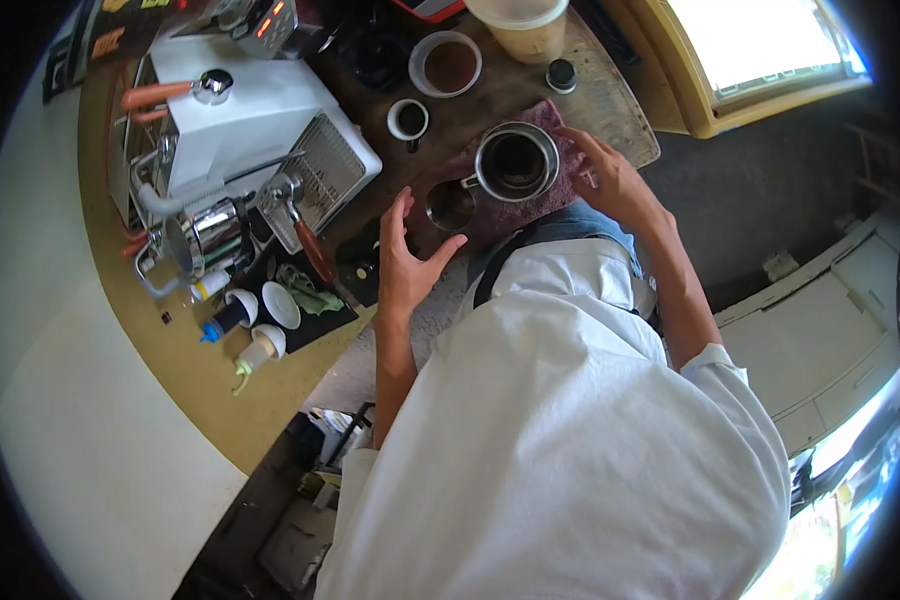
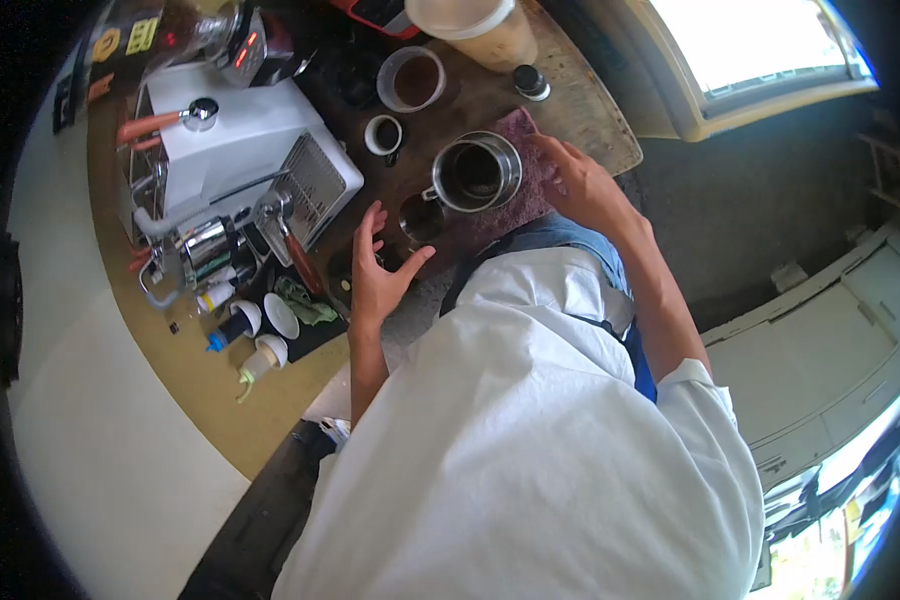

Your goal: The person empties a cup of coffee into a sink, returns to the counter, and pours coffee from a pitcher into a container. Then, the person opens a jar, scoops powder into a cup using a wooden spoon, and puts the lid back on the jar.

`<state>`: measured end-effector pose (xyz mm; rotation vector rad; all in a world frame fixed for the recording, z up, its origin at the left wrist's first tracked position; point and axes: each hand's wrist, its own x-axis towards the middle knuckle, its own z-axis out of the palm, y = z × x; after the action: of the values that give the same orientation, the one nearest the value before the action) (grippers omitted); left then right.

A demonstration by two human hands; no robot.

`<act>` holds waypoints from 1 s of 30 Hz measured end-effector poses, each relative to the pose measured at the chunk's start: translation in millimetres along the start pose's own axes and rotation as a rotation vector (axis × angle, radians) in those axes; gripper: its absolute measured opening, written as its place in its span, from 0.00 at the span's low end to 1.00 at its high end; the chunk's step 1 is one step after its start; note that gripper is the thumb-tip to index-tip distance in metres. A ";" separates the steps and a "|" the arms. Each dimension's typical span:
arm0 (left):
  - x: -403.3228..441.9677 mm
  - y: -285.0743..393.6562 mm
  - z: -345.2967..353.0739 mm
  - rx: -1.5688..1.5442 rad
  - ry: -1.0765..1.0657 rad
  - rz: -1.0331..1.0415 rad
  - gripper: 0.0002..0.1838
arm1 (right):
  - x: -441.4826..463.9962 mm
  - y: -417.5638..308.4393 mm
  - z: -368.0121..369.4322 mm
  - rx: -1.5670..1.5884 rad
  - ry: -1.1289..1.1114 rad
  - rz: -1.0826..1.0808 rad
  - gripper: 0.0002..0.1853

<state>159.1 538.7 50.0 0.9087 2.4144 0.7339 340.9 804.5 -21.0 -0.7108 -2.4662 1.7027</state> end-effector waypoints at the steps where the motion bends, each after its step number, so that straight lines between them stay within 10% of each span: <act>1: -2.1 -2.5 -1.0 0.005 -0.002 0.000 0.55 | -0.6 0.0 -4.6 0.001 -0.038 0.043 0.35; 18: -7.1 -33.5 49.7 -0.166 0.222 0.087 0.51 | -9.7 -60.3 -41.3 -0.225 0.075 0.130 0.24; 30: -12.9 -44.1 62.4 -0.213 0.316 0.097 0.51 | 36.6 -151.8 -29.2 -0.108 0.201 -0.305 0.17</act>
<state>183.6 521.2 -21.4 0.8829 2.5048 1.2268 266.2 801.7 119.2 -0.4576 -2.3919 1.3325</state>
